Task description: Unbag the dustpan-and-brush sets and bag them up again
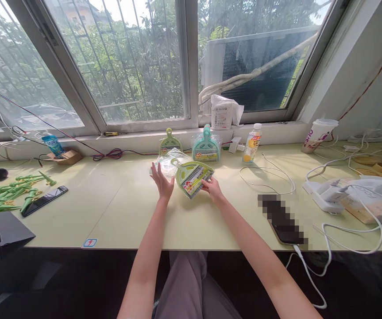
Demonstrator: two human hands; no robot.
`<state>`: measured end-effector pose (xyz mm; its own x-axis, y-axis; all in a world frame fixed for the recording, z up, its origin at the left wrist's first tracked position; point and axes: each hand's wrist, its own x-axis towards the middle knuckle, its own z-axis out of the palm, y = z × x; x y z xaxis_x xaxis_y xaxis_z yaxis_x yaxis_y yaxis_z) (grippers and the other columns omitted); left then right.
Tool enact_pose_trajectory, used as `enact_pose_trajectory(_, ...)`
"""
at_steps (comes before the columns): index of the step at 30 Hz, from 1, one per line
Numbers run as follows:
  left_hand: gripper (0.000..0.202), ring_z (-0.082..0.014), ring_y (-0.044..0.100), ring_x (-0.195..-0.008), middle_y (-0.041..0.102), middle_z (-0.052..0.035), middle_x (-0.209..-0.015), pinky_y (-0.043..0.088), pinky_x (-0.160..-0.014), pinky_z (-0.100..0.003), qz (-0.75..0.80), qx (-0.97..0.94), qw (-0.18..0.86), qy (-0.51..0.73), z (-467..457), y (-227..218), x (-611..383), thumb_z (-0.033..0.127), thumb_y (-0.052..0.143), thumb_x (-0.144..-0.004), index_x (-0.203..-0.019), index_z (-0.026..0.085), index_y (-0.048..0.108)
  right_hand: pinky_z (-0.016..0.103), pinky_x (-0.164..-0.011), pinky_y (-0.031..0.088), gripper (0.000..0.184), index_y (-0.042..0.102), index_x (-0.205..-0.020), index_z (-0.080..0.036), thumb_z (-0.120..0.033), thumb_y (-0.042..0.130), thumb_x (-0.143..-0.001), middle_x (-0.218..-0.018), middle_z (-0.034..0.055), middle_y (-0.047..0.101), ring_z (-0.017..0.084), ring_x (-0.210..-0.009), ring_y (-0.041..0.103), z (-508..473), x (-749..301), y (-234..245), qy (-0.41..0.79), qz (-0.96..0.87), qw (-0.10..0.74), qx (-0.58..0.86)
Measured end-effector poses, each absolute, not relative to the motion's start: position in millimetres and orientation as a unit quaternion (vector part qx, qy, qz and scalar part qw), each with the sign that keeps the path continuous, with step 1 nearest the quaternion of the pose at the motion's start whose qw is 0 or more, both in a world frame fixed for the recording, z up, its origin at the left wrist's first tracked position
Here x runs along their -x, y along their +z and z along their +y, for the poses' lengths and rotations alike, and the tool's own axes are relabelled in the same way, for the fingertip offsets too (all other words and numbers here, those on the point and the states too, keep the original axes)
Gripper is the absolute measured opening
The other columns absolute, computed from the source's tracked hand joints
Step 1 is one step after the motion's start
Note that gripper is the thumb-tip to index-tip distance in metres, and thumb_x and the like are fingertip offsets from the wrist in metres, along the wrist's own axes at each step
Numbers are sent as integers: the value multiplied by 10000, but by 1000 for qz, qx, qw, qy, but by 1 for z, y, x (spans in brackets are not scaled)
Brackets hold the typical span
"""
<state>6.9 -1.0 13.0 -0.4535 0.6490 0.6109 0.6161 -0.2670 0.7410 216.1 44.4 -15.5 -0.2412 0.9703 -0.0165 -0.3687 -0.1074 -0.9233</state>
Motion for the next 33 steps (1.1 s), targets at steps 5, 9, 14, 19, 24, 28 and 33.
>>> enact_pose_trajectory(5, 1125, -292, 257, -1438, 157, -161, -1587, 298, -1130, -441, 548, -393, 278, 684, 9, 8, 3, 232, 741, -698, -1517, 286, -28, 455, -886, 593, 295, 568, -981, -212, -258, 737, -744, -939, 57, 714, 224, -869, 711, 46, -216, -14, 663, -426, 520, 330)
enact_pose_trajectory(9, 1026, -243, 527, -1256, 414, -150, -1483, 399, -1060, -406, 428, -411, 470, 653, 12, 6, 11, 153, 707, -684, -1515, 280, 119, 459, -879, 593, 339, 567, -991, -211, -288, 759, -723, -930, 60, 711, 229, -873, 709, 45, -216, -14, 665, -438, 515, 317)
enact_pose_trajectory(14, 1054, -262, 483, -1298, 397, -122, -1503, 434, -1018, -422, 379, -483, 520, 593, 3, 13, 12, 142, 746, -653, -1516, 339, 172, 468, -888, 587, 331, 577, -978, -208, -304, 760, -720, -922, 49, 707, 215, -852, 704, 47, -219, -11, 637, -426, 546, 338)
enact_pose_trajectory(19, 833, -249, 501, -1275, 427, -89, -1489, 467, -974, -424, 396, -444, 539, 596, 3, 16, 8, 420, 659, -806, -1511, 340, 222, 460, -883, 587, 314, 621, -902, -184, -312, 796, -675, -940, 56, 717, 214, -843, 697, 49, -223, -7, 647, -411, 551, 330)
enact_pose_trajectory(24, 719, -246, 565, -1189, 572, -79, -1353, 525, -827, -321, 436, -420, 518, 604, 5, 14, 1, 504, 653, -791, -1434, 287, 416, 455, -838, 598, 374, 657, -891, -164, -340, 840, -617, -918, 67, 730, 236, -846, 700, 46, -222, -5, 668, -437, 520, 302)
enact_pose_trajectory(28, 709, -251, 621, -1088, 618, -66, -1286, 521, -823, -324, 408, -459, 548, 568, 0, 12, -10, 452, 705, -763, -1406, 290, 454, 439, -829, 599, 385, 666, -887, -156, -357, 848, -613, -940, 76, 735, 237, -843, 704, 44, -220, -7, 666, -433, 524, 307)
enact_pose_trajectory(33, 686, -286, 582, -1160, 625, -82, -1274, 469, -944, -403, 350, -465, 573, 577, 0, 11, -26, 433, 701, -783, -1400, 262, 455, 411, -842, 595, 387, 681, -865, -152, -369, 857, -597, -958, 77, 737, 233, -873, 700, 44, -220, -7, 667, -409, 546, 299)
